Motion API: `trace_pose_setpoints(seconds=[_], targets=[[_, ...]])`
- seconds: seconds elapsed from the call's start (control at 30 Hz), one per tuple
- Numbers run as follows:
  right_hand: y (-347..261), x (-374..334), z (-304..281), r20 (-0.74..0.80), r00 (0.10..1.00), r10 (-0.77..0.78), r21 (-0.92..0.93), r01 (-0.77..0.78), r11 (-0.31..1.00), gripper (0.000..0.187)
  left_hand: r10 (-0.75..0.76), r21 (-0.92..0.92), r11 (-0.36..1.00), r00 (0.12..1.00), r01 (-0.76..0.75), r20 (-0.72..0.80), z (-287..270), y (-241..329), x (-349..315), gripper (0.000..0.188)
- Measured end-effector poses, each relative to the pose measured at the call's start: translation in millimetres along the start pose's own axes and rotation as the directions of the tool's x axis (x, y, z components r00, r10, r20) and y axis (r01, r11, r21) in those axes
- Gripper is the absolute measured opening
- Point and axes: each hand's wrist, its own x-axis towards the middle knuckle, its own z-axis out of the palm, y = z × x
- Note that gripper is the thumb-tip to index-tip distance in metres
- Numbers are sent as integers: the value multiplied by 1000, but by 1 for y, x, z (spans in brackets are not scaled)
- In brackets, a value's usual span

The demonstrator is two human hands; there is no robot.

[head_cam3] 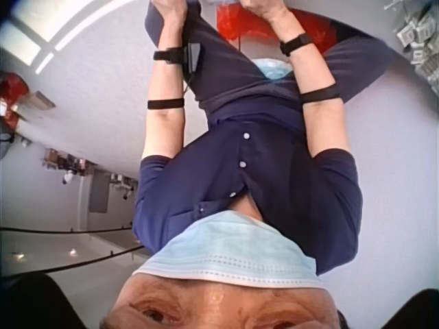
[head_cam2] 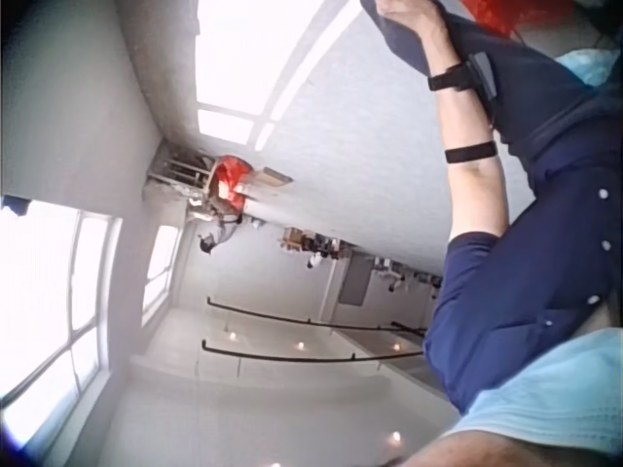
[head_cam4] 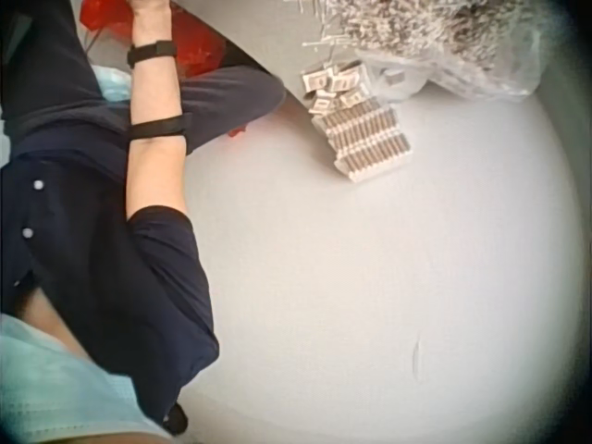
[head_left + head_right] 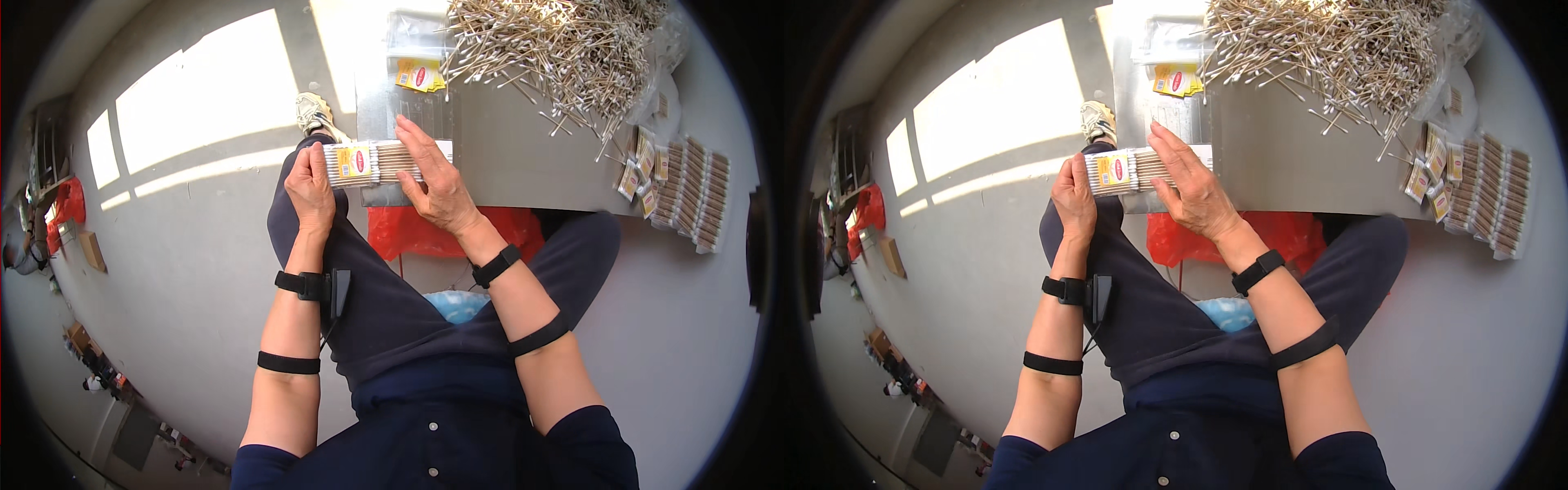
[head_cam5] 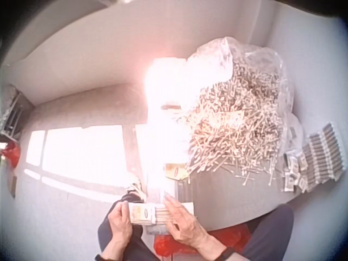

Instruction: Packing bundles of cotton swabs into plastic bags.

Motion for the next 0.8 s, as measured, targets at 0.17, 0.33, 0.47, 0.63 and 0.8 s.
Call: trace_pose_setpoints(seconds=[0.17,0.33,0.47,0.63,0.8], targets=[[-1,-1,2,-172,985,21,38,-14,999,49,13,-19,1000,1000,-13,-14,2,2,0,38],[-5,6,38,-450,829,333,390,-152,908,44,-7,34,999,1000,7,-19,2,5,-1,37],[-4,7,43,-428,834,349,388,-179,904,42,17,38,999,1000,-16,-16,3,3,-1,36],[-7,7,55,-462,836,297,196,-230,953,42,76,157,986,994,-62,-83,4,14,-7,33],[-15,16,79,-491,822,287,180,-227,957,42,116,181,979,988,-96,-102,8,20,-8,30]])
